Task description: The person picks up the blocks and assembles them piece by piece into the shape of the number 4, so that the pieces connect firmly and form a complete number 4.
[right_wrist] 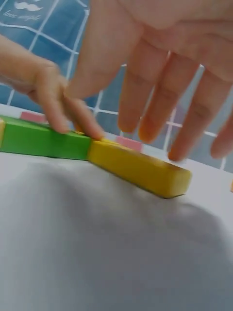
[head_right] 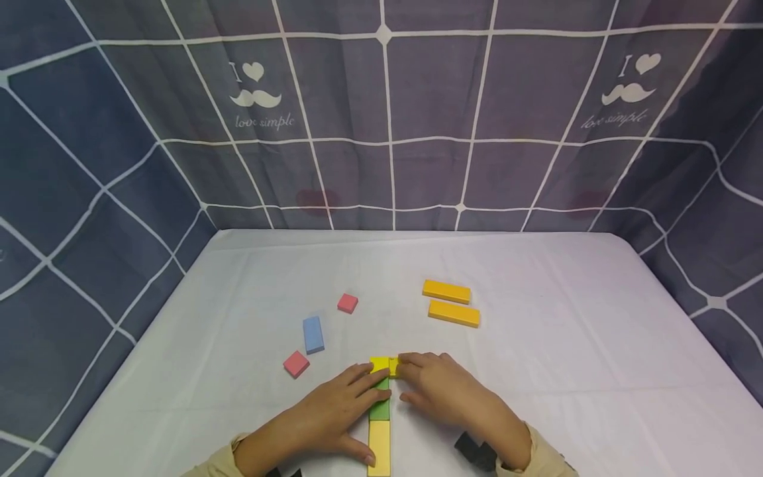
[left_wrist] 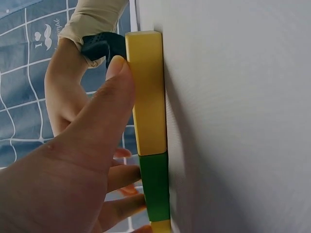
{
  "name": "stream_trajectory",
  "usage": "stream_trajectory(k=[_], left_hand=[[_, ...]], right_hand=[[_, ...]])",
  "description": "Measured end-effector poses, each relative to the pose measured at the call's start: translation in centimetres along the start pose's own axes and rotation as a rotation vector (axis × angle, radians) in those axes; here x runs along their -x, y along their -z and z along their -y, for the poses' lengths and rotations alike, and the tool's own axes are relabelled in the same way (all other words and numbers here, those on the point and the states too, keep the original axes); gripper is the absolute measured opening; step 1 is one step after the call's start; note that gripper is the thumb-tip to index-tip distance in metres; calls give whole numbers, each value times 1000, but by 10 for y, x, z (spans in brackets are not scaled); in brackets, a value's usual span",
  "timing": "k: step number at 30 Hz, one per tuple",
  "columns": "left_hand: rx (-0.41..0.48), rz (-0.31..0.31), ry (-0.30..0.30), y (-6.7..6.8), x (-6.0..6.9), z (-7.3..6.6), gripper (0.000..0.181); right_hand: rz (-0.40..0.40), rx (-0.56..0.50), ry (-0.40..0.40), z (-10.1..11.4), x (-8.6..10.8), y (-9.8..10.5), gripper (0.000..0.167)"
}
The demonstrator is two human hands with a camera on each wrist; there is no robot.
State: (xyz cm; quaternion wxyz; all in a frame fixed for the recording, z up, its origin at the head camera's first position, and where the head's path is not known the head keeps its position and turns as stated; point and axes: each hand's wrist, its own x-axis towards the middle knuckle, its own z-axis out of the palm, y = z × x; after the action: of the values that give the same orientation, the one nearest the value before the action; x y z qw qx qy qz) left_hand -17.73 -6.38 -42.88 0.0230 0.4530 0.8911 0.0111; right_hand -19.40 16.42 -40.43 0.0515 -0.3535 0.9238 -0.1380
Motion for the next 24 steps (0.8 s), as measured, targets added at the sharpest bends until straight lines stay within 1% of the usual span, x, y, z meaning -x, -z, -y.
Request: stream_trajectory(k=[2,4,6,8,10,13,15,18,21,24], left_hand=[[5,9,12,0,-1,0,84],[6,13,19,1,-1,1,84],[5,16,22,1,-1,1,84],[2,19,19,0,-2,2,84],[9,28,18,0,-2,2,84],[17,42,22,0,-3,3,84],[17,51,26,0,-3,2,84],[-1,49,17,0,-3,1,84],[-7,45,12,-1,-2,0,83],[-1,42,17,0,-2,0,83]], right_hand=[[-19,-57,-2,-7,-3,4,41],[-43,-96,-36,-14,-7,8,43],[-77,-94,-85,-21,-11,12,46],[-98,-56,-147,-29,-15,17,48],[-94,-25,-218,-35,-19,21,49],[-72,18,-298,-42,-26,27,49],[-52,38,-353,-45,-31,31,48],[-24,75,-427,-46,-36,32,48],[18,117,-460,-45,-38,29,46],[33,156,-450,-44,-39,24,46]])
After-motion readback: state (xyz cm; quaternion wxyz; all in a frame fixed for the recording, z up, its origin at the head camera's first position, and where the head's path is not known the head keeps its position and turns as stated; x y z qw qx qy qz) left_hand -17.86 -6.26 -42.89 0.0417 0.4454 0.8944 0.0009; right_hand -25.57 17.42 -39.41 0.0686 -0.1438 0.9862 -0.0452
